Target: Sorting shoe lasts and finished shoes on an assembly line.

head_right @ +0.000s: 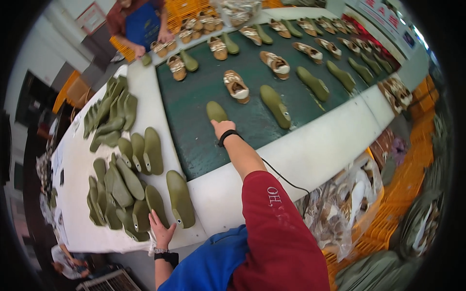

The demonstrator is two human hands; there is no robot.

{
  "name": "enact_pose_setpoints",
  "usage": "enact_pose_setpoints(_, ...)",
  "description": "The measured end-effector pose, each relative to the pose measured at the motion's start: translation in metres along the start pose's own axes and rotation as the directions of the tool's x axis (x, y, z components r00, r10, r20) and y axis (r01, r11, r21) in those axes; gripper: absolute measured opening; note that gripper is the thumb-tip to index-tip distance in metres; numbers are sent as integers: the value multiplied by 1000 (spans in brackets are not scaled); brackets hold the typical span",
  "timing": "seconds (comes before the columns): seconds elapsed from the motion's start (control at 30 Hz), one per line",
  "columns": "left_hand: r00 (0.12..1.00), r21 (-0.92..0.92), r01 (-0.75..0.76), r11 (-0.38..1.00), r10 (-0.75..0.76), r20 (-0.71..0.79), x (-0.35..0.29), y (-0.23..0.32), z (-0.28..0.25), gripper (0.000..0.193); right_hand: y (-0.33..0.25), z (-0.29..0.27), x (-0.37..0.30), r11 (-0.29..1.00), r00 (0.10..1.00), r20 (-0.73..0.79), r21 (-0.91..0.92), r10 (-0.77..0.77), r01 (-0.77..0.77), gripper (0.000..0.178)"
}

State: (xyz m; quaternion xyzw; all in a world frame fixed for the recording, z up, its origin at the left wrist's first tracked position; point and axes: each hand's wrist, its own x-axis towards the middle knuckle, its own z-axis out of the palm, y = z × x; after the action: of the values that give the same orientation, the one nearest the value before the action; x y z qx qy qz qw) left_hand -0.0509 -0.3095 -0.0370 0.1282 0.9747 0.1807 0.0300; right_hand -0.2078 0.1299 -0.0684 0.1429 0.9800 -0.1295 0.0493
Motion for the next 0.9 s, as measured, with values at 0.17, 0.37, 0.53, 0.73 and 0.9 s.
enact_pose_setpoints(0.17,998,-70,-42,997,45,52,3,-11,-3,104,-11,44,-23,872,980,99,448,170,-197,33)
enact_pose_setpoints(0.37,890,287,-71,955,-70,451,20,34,-69,69,-8,-36,-181,650,986,-161,753,29,104,38)
enact_pose_setpoints(0.53,747,-116,-494,862,489,451,39,91,-104,64,72,-34,-366,587,674,-282,761,683,-277,23)
enact_pose_setpoints(0.73,241,-339,-816,468,809,536,9,182,-93,61,184,16,-571,345,9,-749,295,663,-891,25)
enact_pose_setpoints(0.9,144,-382,-837,392,831,537,-16,222,-82,61,163,32,-577,444,474,38,291,880,-847,30)
